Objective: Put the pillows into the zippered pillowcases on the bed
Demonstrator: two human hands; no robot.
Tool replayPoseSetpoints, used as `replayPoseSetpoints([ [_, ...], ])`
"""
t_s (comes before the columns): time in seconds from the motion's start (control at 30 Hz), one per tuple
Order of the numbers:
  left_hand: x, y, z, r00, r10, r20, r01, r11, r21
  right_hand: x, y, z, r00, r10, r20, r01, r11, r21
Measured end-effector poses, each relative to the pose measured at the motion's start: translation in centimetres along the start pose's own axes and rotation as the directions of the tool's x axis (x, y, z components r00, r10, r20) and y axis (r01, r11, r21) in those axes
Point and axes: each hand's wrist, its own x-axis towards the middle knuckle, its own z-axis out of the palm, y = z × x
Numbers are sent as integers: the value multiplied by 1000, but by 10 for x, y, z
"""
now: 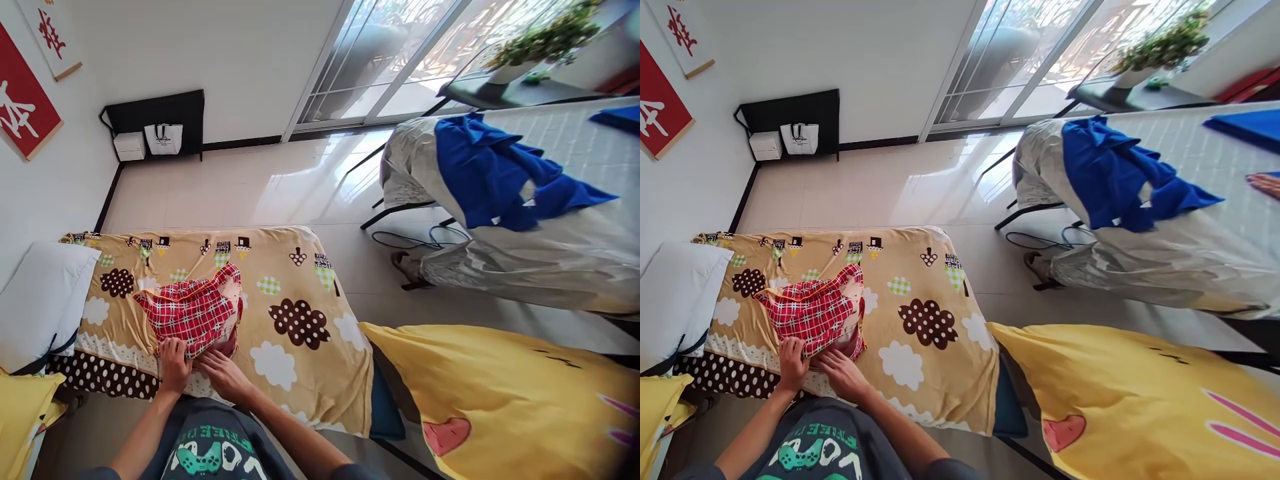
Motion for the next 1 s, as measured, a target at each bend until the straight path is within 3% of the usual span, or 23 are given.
replayPoseSetpoints([
  [0.07,-7,-7,-4,999,40,13,-40,999,-20,-18,16,-30,955,241,-176,-207,960,190],
  [0.13,-15,-12,-6,993,119,28,-117,992,-44,-19,34,-62,833,459,-308,-356,872,337],
  [0.2,-24,-13,-8,975,218,42,-214,974,-77,-4,48,-88,749,561,-353,-405,809,426],
  [0.27,-32,-13,-11,949,308,70,-301,948,-101,17,54,-105,714,621,-323,-396,740,544],
  [0.37,-45,-19,-22,913,374,161,-351,923,-157,40,46,-112,748,633,-202,-355,637,684],
  [0.43,-50,-29,-33,922,322,217,-275,936,-221,44,37,-108,765,629,-136,-345,579,739],
  [0.53,-49,-51,-49,993,11,115,16,972,-233,35,26,-101,759,644,-100,-343,526,778],
  [0.57,-46,-59,-51,992,-121,41,127,965,-228,31,24,-100,754,649,-103,-340,519,784],
  [0.63,-34,-72,-51,947,-320,-27,302,915,-266,23,22,-100,748,653,-115,-330,517,790],
  [0.7,-20,-81,-45,908,-410,83,411,837,-362,18,22,-102,750,649,-126,-325,527,785],
  [0.83,7,-91,-34,834,-353,424,537,696,-477,10,24,-112,762,630,-150,-325,572,753],
  [0.9,16,-92,-35,831,-311,460,527,704,-475,3,24,-123,775,615,-145,-336,595,730],
  [1.0,21,-92,-46,869,-317,380,476,744,-469,-13,20,-146,803,592,-72,-390,613,687],
])
